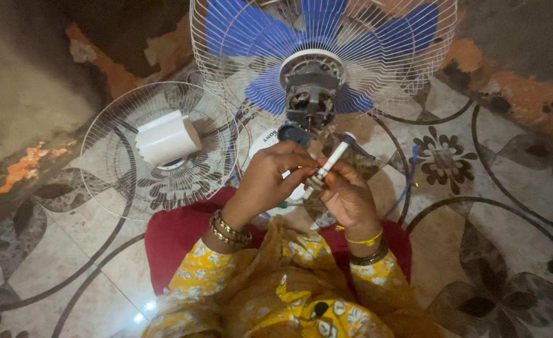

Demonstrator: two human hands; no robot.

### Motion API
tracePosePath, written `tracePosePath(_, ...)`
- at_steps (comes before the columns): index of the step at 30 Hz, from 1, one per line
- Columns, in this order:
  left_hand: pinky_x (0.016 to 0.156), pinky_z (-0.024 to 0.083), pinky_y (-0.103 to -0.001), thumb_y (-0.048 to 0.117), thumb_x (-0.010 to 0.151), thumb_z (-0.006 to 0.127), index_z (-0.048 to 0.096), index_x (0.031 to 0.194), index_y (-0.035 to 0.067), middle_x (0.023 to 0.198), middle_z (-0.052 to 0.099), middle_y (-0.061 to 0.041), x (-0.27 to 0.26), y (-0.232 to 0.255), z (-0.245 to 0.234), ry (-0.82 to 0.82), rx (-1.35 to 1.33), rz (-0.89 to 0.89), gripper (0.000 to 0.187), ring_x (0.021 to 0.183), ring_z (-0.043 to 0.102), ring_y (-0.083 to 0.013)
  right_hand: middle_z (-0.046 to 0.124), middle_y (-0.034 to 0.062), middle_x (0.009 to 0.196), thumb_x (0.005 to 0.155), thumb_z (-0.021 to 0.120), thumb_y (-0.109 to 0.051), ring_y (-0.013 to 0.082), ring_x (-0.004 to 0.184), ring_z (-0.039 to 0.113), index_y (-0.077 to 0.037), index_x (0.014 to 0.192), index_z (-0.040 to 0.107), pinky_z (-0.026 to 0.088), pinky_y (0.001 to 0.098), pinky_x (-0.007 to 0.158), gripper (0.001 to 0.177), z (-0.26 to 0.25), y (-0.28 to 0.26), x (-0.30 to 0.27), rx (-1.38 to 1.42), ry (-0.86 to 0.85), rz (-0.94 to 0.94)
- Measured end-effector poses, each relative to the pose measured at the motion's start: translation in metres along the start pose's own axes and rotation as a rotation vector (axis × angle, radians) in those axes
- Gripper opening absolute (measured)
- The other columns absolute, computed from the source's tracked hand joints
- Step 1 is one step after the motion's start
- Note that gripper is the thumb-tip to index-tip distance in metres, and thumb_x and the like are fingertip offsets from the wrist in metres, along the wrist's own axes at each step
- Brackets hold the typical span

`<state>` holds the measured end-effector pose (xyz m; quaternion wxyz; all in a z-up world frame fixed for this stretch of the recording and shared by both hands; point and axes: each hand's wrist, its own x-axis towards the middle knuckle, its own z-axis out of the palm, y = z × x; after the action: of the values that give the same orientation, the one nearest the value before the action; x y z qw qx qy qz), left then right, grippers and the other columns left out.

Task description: The person sits on the floor and works on the internal components of a disassembled electric fan. They use a screwdriver to adjust a small part within the fan's motor housing and handle a small cylindrical component.

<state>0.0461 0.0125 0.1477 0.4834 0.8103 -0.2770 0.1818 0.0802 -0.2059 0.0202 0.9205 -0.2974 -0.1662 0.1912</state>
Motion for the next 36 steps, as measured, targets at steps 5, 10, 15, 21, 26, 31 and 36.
tracePosePath(5,0.073,0.056,-0.034,0.005,0.088,0.077,0.077,0.104,0.008,0.096,0.073,-0.008,0.009,0.008,0.000,0.007,-0.068,0.063,0.017,0.084,0.073,-0.0244,0.073,0.0126,0.118,0.100,0.070,-0.001,0.0217,0.109,0.068,0.001,0.128,0.070,0.053,0.0352,0.099,0.028,0.000,-0.001,0.003,-0.014,0.018,-0.131)
tracePosePath(10,0.077,0.058,-0.033,0.004,0.089,0.076,0.075,0.103,0.007,0.102,0.073,-0.007,0.019,0.011,-0.005,-0.027,-0.140,0.115,0.015,0.090,0.074,-0.0216,0.072,0.0119,0.119,0.096,0.074,0.002,0.0200,0.108,0.067,0.002,0.128,0.070,0.053,0.0352,0.100,0.032,0.005,-0.011,0.003,-0.205,-0.025,-0.277)
tracePosePath(15,0.081,0.057,-0.033,0.006,0.089,0.076,0.077,0.105,0.008,0.104,0.072,-0.007,0.030,0.022,-0.013,-0.119,-0.069,0.178,0.016,0.095,0.072,-0.0239,0.068,0.0136,0.122,0.092,0.077,0.004,0.0215,0.109,0.066,0.002,0.121,0.070,0.054,0.0353,0.099,0.030,0.016,-0.018,0.001,-0.378,-0.028,-0.458)
tracePosePath(21,0.079,0.056,-0.033,0.009,0.089,0.077,0.077,0.107,0.008,0.102,0.072,-0.006,0.047,0.036,-0.029,-0.295,-0.118,0.228,0.018,0.090,0.072,-0.0227,0.065,0.0130,0.122,0.092,0.078,-0.001,0.0234,0.107,0.067,-0.003,0.113,0.070,0.059,0.0360,0.094,0.023,0.026,-0.027,-0.007,-0.662,-0.014,-0.600)
tracePosePath(26,0.078,0.056,-0.032,0.010,0.091,0.077,0.077,0.105,0.009,0.102,0.071,-0.004,0.049,0.040,-0.033,-0.334,-0.158,0.253,0.014,0.089,0.072,-0.0195,0.069,0.0124,0.116,0.091,0.077,-0.003,0.0227,0.105,0.069,-0.008,0.115,0.070,0.060,0.0338,0.089,0.025,0.038,-0.041,-0.010,-0.858,-0.094,-0.702)
tracePosePath(31,0.078,0.055,-0.033,0.010,0.090,0.078,0.077,0.106,0.009,0.097,0.070,-0.002,0.061,0.047,-0.036,-0.446,-0.245,0.277,0.016,0.088,0.070,-0.0178,0.069,0.0112,0.112,0.092,0.079,-0.003,0.0214,0.099,0.070,-0.016,0.115,0.065,0.060,0.0294,0.080,0.030,0.064,-0.053,-0.017,-1.127,-0.105,-0.819)
tracePosePath(36,0.078,0.053,-0.033,0.011,0.088,0.080,0.078,0.103,0.011,0.098,0.070,-0.002,0.074,0.065,-0.044,-0.517,-0.172,0.363,0.015,0.092,0.069,-0.0184,0.069,0.0140,0.109,0.097,0.068,-0.002,0.0218,0.094,0.071,-0.018,0.121,0.063,0.060,0.0293,0.073,0.029,0.095,-0.060,-0.022,-1.193,-0.102,-0.966)
